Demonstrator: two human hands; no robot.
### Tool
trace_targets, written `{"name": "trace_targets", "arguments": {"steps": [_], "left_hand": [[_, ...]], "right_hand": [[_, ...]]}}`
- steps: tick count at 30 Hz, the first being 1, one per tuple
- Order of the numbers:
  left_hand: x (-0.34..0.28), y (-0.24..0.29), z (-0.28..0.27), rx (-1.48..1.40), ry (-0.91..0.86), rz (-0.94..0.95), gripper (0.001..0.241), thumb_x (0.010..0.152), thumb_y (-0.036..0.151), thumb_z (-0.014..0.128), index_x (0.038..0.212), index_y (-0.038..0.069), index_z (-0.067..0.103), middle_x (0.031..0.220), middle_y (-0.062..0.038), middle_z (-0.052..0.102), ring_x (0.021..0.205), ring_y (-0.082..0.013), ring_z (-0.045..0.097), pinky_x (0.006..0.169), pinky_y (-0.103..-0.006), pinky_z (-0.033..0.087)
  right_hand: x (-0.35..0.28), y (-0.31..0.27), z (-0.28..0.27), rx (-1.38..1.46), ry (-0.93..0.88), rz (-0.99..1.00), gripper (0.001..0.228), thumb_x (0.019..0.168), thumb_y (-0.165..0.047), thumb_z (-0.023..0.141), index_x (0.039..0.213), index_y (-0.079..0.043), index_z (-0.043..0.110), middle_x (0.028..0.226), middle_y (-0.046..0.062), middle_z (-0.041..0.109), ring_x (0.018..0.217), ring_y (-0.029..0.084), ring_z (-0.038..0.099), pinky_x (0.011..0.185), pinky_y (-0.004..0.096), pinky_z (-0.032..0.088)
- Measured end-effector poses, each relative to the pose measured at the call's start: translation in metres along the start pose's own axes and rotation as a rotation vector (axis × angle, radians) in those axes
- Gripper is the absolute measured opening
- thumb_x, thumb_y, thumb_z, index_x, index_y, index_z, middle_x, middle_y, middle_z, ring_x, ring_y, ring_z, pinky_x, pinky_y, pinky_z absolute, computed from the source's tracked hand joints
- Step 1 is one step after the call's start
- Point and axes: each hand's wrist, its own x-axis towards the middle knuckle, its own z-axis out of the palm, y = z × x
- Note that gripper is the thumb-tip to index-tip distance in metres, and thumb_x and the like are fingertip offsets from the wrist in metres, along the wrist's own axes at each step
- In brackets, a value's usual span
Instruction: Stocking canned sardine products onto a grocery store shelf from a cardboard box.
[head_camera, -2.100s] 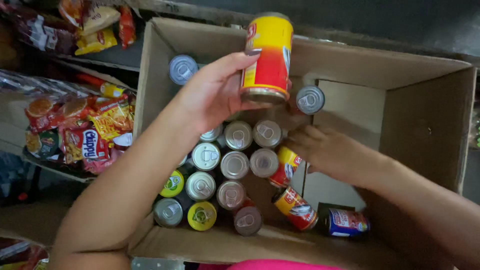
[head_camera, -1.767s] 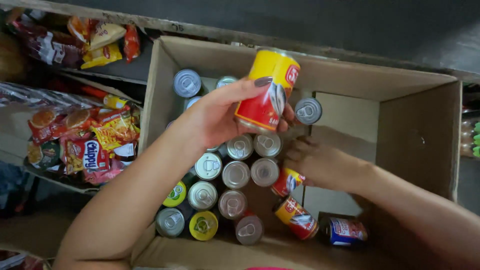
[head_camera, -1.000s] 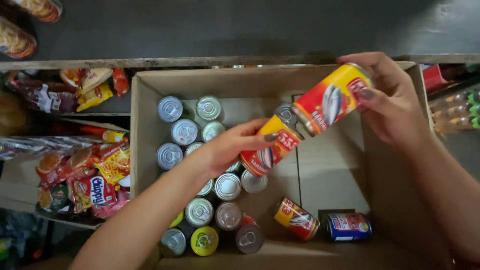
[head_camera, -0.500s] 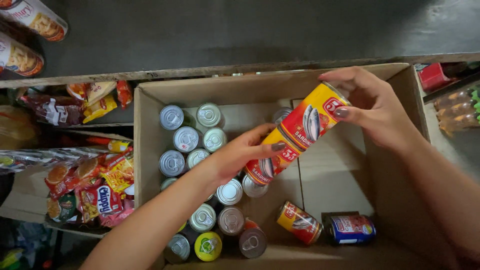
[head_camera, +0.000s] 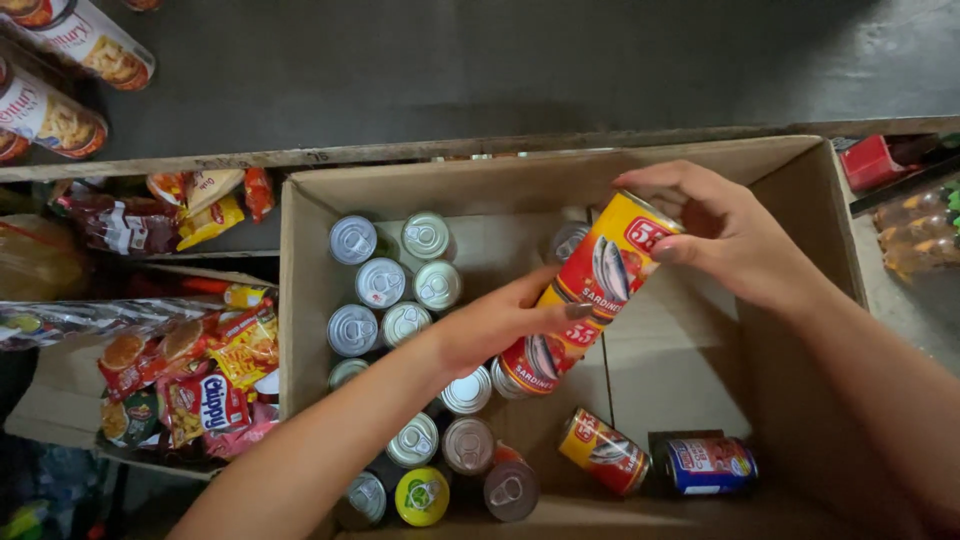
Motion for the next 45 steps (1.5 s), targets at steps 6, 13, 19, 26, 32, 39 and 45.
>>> {"name": "trace_targets", "arguments": {"steps": [6, 13, 19, 26, 32, 39, 45], "left_hand": [[-0.004, 0.011, 0.011, 0.155, 0.085, -0.022, 0.073, 0.092, 0.034, 0.071, 0.153, 0.005, 0.043, 0.126, -0.01, 0.067, 0.111, -0.0156, 0.065, 0.094, -0.0337, 0.055], [0.001, -0.002, 0.003, 0.061, 0.043, 0.088, 0.072, 0.096, 0.033, 0.069, 0.156, 0.006, 0.04, 0.129, -0.011, 0.066, 0.11, -0.0157, 0.065, 0.095, -0.0335, 0.055], [-0.001, 0.02, 0.002, -0.082, 0.004, 0.315, 0.065, 0.105, 0.03, 0.069, 0.154, 0.0, 0.04, 0.12, -0.012, 0.062, 0.102, -0.0199, 0.063, 0.091, -0.0382, 0.052], [0.007, 0.043, -0.019, -0.151, 0.133, 0.566, 0.061, 0.101, 0.027, 0.067, 0.152, 0.006, 0.041, 0.128, -0.009, 0.064, 0.115, -0.0208, 0.066, 0.102, -0.0404, 0.053], [0.032, 0.091, -0.022, -0.049, 0.202, 0.707, 0.06, 0.1, 0.023, 0.066, 0.153, 0.007, 0.041, 0.134, -0.006, 0.061, 0.122, -0.018, 0.06, 0.107, -0.0369, 0.048], [0.122, 0.144, -0.056, 0.221, 0.08, 1.035, 0.061, 0.098, 0.011, 0.071, 0.152, 0.004, 0.042, 0.138, -0.006, 0.057, 0.13, -0.0162, 0.054, 0.112, -0.0348, 0.044], [0.166, 0.161, -0.095, 0.901, 0.301, 1.157, 0.069, 0.088, 0.012, 0.079, 0.147, 0.001, 0.046, 0.14, -0.011, 0.05, 0.138, -0.0234, 0.047, 0.119, -0.0368, 0.034]], "right_hand": [[0.002, 0.002, 0.005, 0.051, -0.038, -0.075, 0.072, 0.085, -0.039, 0.08, 0.141, -0.002, 0.054, 0.143, 0.006, 0.056, 0.125, 0.013, 0.058, 0.098, 0.028, 0.054], [0.003, -0.009, 0.01, 0.076, -0.079, -0.182, 0.09, 0.094, -0.067, 0.059, 0.151, 0.001, 0.044, 0.146, 0.008, 0.052, 0.134, 0.018, 0.053, 0.107, 0.035, 0.047], [0.004, -0.002, 0.004, 0.243, 0.046, -0.112, 0.093, 0.1, -0.074, 0.041, 0.156, -0.001, 0.038, 0.133, 0.013, 0.055, 0.119, 0.024, 0.059, 0.104, 0.042, 0.049], [0.009, 0.018, 0.006, 0.204, 0.048, -0.126, 0.077, 0.101, -0.064, 0.042, 0.146, -0.003, 0.044, 0.141, 0.011, 0.056, 0.116, 0.022, 0.061, 0.098, 0.039, 0.051], [0.037, -0.007, 0.019, -0.073, 0.053, -0.06, 0.045, 0.099, -0.018, 0.056, 0.141, -0.003, 0.049, 0.131, 0.009, 0.064, 0.119, 0.017, 0.063, 0.1, 0.035, 0.053], [0.113, -0.03, 0.022, -0.317, 0.261, -0.207, 0.062, 0.082, -0.014, 0.083, 0.134, -0.001, 0.05, 0.119, 0.012, 0.071, 0.108, 0.017, 0.069, 0.094, 0.035, 0.055], [0.171, 0.018, -0.002, -0.496, 0.512, -0.227, 0.061, 0.073, -0.019, 0.093, 0.122, -0.001, 0.06, 0.104, 0.016, 0.076, 0.095, 0.027, 0.075, 0.082, 0.039, 0.057]]}}
